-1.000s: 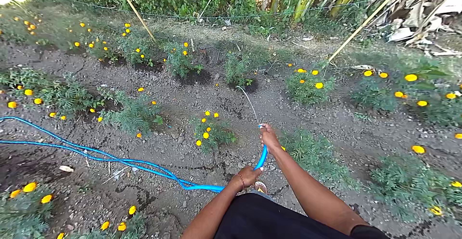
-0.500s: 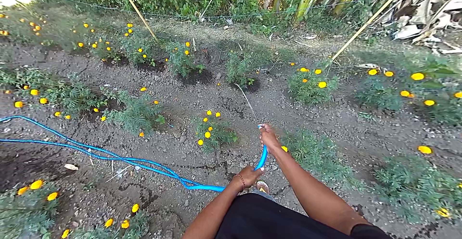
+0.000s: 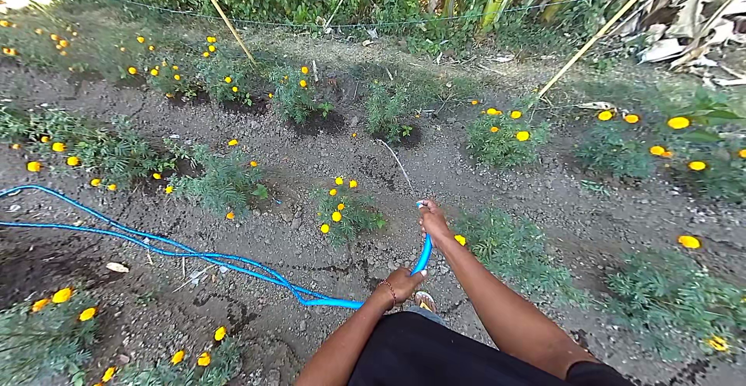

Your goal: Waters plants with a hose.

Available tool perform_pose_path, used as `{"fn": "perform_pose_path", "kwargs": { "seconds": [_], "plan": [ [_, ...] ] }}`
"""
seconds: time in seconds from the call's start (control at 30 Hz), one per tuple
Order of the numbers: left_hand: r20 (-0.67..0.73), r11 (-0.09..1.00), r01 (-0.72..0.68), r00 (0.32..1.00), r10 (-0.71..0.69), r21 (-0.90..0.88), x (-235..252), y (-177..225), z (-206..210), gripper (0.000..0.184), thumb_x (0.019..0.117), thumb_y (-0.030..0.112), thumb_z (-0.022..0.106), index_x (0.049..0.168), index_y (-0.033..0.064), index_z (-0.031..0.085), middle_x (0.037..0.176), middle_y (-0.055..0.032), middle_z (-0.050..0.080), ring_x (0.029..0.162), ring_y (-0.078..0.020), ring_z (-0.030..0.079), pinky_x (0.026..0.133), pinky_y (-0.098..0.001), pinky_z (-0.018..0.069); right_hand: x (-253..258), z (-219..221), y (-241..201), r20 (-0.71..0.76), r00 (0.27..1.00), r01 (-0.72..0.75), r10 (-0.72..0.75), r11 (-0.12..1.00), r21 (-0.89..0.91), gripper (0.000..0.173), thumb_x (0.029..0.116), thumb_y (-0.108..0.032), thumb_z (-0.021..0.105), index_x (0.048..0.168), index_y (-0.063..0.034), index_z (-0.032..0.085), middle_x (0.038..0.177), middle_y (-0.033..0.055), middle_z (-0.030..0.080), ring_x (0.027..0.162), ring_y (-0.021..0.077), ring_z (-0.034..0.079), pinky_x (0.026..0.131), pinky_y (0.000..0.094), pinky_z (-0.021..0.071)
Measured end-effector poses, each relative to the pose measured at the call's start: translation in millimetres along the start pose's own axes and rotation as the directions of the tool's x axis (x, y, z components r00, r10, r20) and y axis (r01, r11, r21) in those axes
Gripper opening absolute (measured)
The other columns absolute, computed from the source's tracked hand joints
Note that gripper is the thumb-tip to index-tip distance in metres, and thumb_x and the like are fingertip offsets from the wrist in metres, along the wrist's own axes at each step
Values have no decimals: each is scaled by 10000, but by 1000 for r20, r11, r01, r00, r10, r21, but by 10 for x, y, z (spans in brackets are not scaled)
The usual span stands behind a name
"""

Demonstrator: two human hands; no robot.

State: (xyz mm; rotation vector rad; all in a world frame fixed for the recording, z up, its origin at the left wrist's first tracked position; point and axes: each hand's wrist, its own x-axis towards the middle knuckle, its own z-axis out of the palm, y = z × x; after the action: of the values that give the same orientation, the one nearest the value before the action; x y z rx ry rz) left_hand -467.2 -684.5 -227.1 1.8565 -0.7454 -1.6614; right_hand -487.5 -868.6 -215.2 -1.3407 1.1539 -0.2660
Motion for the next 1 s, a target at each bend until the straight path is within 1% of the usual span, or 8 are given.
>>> {"fn": "perform_pose_path", "kwargs": {
  "seconds": [0.17, 0.3, 0.67, 0.9, 1.0],
  "plan": [
    [-1, 1000, 12, 1000, -12, -12, 0, 1, 6, 513, 1097, 504, 385, 874, 73, 554, 602, 18, 414, 467, -106, 383, 479, -276, 353, -1, -1, 9, 5, 1000, -3, 3, 1000, 9, 298, 1135, -252, 367, 1363, -105, 491, 726, 10, 410, 447, 89, 353, 416, 254, 357],
    [-1, 1000, 14, 1000, -14, 1, -6, -3, 16, 500, 1101, 491, 381, 887, 72, 552, 613, 16, 414, 475, -109, 384, 486, -279, 358, -3, -6, 32, -1, 1000, 3, -3, 1000, 11, 293, 1135, -247, 365, 1355, -102, 495, 728, 10, 408, 446, 90, 348, 414, 256, 356],
    [11, 1000, 6, 1000, -6, 29, 34, 4, 36, 524, 1096, 511, 378, 873, 72, 556, 608, 15, 417, 476, -111, 390, 490, -281, 362, -13, -79, 49, -10, 1000, 3, -2, 999, 47, 284, 1134, -237, 360, 1345, -98, 489, 707, 5, 397, 441, 89, 349, 411, 253, 353],
    [11, 1000, 4, 1000, -5, 11, 27, 30, 37, 513, 1099, 498, 380, 875, 69, 552, 608, 18, 409, 471, -104, 378, 484, -274, 355, -18, -82, 12, -11, 1000, 27, -27, 999, 32, 306, 1134, -263, 371, 1366, -111, 503, 753, 20, 428, 454, 94, 363, 417, 257, 363],
    [2, 1000, -4, 1000, 4, 17, -2, 63, 23, 513, 1101, 495, 380, 880, 66, 554, 612, 14, 413, 477, -108, 392, 490, -280, 370, -34, -80, -19, -2, 999, 43, -43, 998, 54, 311, 1133, -258, 371, 1378, -105, 486, 725, 12, 408, 449, 96, 357, 414, 260, 361]
  ]
}}
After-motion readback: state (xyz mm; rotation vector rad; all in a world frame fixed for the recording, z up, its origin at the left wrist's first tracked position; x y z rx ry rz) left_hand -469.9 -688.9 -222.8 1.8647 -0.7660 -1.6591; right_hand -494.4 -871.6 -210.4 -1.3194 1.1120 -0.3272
